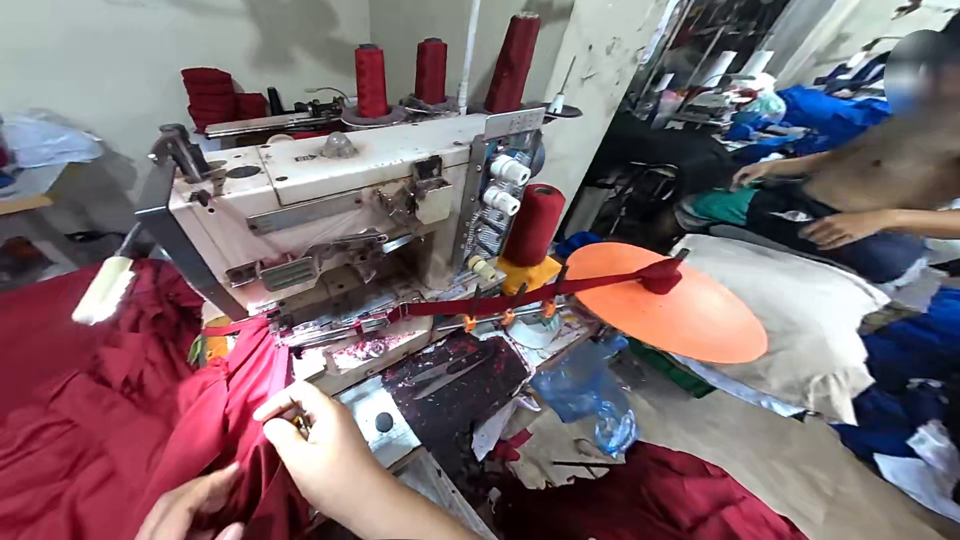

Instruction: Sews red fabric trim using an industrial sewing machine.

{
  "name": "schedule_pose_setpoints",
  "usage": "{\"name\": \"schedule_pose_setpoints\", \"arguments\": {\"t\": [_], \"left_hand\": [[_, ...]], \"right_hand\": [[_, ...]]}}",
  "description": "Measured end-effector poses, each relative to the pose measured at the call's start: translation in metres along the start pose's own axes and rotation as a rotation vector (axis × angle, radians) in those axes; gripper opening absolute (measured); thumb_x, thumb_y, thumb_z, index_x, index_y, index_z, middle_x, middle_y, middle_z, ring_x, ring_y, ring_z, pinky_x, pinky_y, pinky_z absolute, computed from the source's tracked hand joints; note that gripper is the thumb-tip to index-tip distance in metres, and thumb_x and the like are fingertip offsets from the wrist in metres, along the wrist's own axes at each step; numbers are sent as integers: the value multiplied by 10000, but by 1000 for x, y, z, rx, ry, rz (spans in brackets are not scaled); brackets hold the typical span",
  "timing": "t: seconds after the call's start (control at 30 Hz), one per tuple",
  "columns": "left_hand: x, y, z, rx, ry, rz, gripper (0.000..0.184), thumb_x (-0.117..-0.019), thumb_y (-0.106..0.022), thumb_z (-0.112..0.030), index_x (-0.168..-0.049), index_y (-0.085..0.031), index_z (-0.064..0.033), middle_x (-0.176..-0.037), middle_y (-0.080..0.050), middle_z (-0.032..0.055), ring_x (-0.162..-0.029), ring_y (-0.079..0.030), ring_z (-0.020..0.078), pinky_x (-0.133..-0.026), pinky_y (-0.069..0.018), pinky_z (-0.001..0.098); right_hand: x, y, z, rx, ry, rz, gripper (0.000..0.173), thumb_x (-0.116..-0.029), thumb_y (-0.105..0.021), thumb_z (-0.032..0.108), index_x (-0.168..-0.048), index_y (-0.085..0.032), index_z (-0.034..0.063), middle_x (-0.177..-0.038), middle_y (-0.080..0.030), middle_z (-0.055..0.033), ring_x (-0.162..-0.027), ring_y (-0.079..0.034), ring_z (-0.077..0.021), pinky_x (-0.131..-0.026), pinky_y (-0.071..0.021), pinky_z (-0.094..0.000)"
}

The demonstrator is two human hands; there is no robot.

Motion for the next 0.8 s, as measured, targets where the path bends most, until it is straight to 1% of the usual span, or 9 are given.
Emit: {"name": "schedule_pose_setpoints", "arguments": {"t": [0.1,0.17,0.23,0.3,0.4,0.5,0.57,0.7,0.8], "left_hand": [[-12,-8,-12,-32,-39,-112,480,-1006,-588,-185,-1377,-521,112,-1287,-570,314,-1130,-598,307,-947,-520,403],[-20,1,-23,-46,-88,-251,357,-1019,-531,-118,-1302,-599,88,-1237,-615,256,-1134,-598,237,-980,-500,344],[-29,14,-28,-43,-117,-391,305,-1021,-485,-113,-1231,-661,21,-1192,-661,147,-1139,-611,144,-1000,-506,289],[-42,20,-31,-42,-160,-460,304,-1034,-470,-162,-1190,-706,-51,-1173,-696,66,-1148,-628,113,-1012,-514,307],[-65,13,-30,-120,-165,-412,310,-1055,-460,-214,-1186,-722,-114,-1187,-706,11,-1161,-637,101,-1029,-520,334],[-79,10,-19,-215,-104,-386,309,-1053,-472,-248,-1180,-734,-145,-1194,-714,-14,-1165,-643,94,-1024,-522,346],[-83,10,-13,-253,-77,-357,304,-1050,-482,-257,-1147,-756,-168,-1203,-718,-25,-1180,-642,107,-1026,-521,380],[-81,5,-16,-264,-108,-305,299,-1035,-490,-258,-1124,-768,-192,-1256,-707,-16,-1249,-614,153,-1056,-487,442],[-66,6,-28,-293,-236,-394,265,-1029,-515,-243,-1103,-762,-179,-1207,-716,-1,-1201,-635,148,-1031,-512,377]], "right_hand": [[0,0,2,22,18,-8,221,-997,-535,65,-1134,-693,-7,-1076,-704,-91,-941,-647,-76,-854,-530,-261],[2,7,-1,49,29,-39,207,-992,-548,79,-1117,-699,11,-1067,-712,-72,-949,-659,-59,-858,-543,-247],[6,13,-9,94,7,-64,192,-993,-560,105,-1103,-700,33,-1023,-715,-42,-912,-664,-37,-828,-554,-234],[11,12,-21,143,-20,-57,184,-992,-567,108,-1094,-700,32,-1018,-727,-39,-911,-675,-33,-834,-561,-232],[18,-2,-32,197,-18,-21,195,-953,-563,48,-1060,-718,3,-1024,-726,-79,-972,-680,-82,-895,-550,-257],[24,-19,-35,204,31,16,236,-914,-556,-9,-1065,-736,-39,-1071,-726,-144,-1067,-674,-157,-972,-526,-297],[26,-24,-35,218,58,23,218,-906,-572,-8,-1040,-737,-55,-1055,-723,-158,-1063,-676,-171,-965,-528,-294],[26,-10,-28,212,98,-9,179,-911,-576,-13,-982,-740,-22,-966,-711,-109,-942,-671,-107,-861,-543,-236],[28,13,-25,215,103,-22,213,-928,-567,-5,-1015,-759,29,-996,-724,-62,-916,-673,-62,-837,-559,-224]]}}
Point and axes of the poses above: each hand's wrist, its own x-axis away from the middle knuckle, its own y-axis out of the back of the hand, z = x × y, the point moved 10 cm from there along -x, towards the middle knuckle
